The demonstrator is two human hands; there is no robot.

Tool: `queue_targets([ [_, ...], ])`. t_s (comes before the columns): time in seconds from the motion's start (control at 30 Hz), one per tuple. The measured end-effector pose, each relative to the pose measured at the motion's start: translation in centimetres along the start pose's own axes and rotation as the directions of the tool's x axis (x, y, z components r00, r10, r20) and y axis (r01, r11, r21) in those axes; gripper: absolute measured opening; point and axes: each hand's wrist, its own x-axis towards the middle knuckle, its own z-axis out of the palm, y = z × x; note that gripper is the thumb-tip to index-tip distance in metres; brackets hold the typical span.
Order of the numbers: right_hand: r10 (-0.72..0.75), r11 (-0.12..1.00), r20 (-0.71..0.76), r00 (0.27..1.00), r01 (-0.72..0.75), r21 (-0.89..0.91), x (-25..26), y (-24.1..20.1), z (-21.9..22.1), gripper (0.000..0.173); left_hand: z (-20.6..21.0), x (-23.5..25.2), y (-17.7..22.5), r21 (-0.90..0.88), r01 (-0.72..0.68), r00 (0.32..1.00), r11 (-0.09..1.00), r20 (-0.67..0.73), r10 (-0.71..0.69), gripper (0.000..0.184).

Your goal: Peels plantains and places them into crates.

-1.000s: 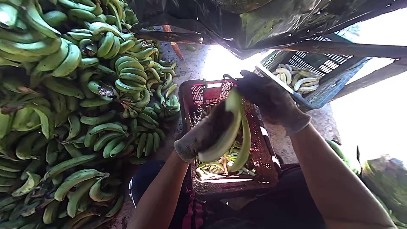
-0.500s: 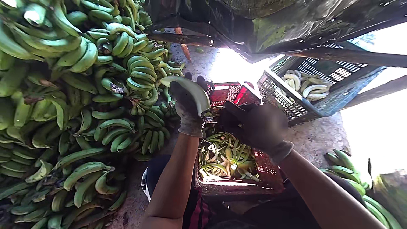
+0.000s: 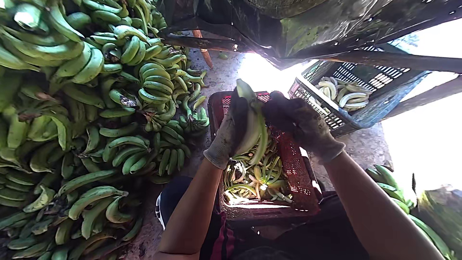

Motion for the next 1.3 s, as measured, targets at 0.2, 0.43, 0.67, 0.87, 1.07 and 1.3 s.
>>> queue_targets([
  [0.2,0.245,0.962,0.064,0.967,-0.251,0.107,1.4,3.2,-0.8,0.038,0.9,-1.1,-1.2,0.134,0.148,0.947,0.980,0.267,-0.180,0.050],
  [0.43,-0.365,0.902,-0.015,0.931,0.350,-0.251,-2.0,-1.3,2.7,0.048,-2.3,1.3,-3.3,-0.679,0.125,0.991,0.723,0.053,-0.121,0.049],
  [0.67,-0.222,0.933,-0.011,0.975,0.210,-0.292,-2.0,-3.0,2.2,0.054,-1.2,1.6,-2.1,-0.813,0.022,0.991,0.582,-0.060,-0.122,0.043],
  [0.87,-0.081,0.971,0.005,0.997,0.080,-0.225,-1.5,-2.3,1.2,0.058,0.1,-0.7,-1.8,-0.309,0.050,0.988,0.950,-0.122,-0.091,0.043],
  [1.07,0.521,0.772,0.257,0.814,-0.578,0.264,0.6,0.8,-0.6,0.039,1.4,-1.4,-1.2,0.125,0.151,0.980,0.981,0.112,-0.165,0.047],
  [1.3,0.064,0.998,0.195,0.979,-0.064,-0.003,-1.6,0.2,-0.2,0.048,-1.3,0.2,-3.3,-0.477,0.340,0.940,0.811,0.179,-0.289,0.040],
])
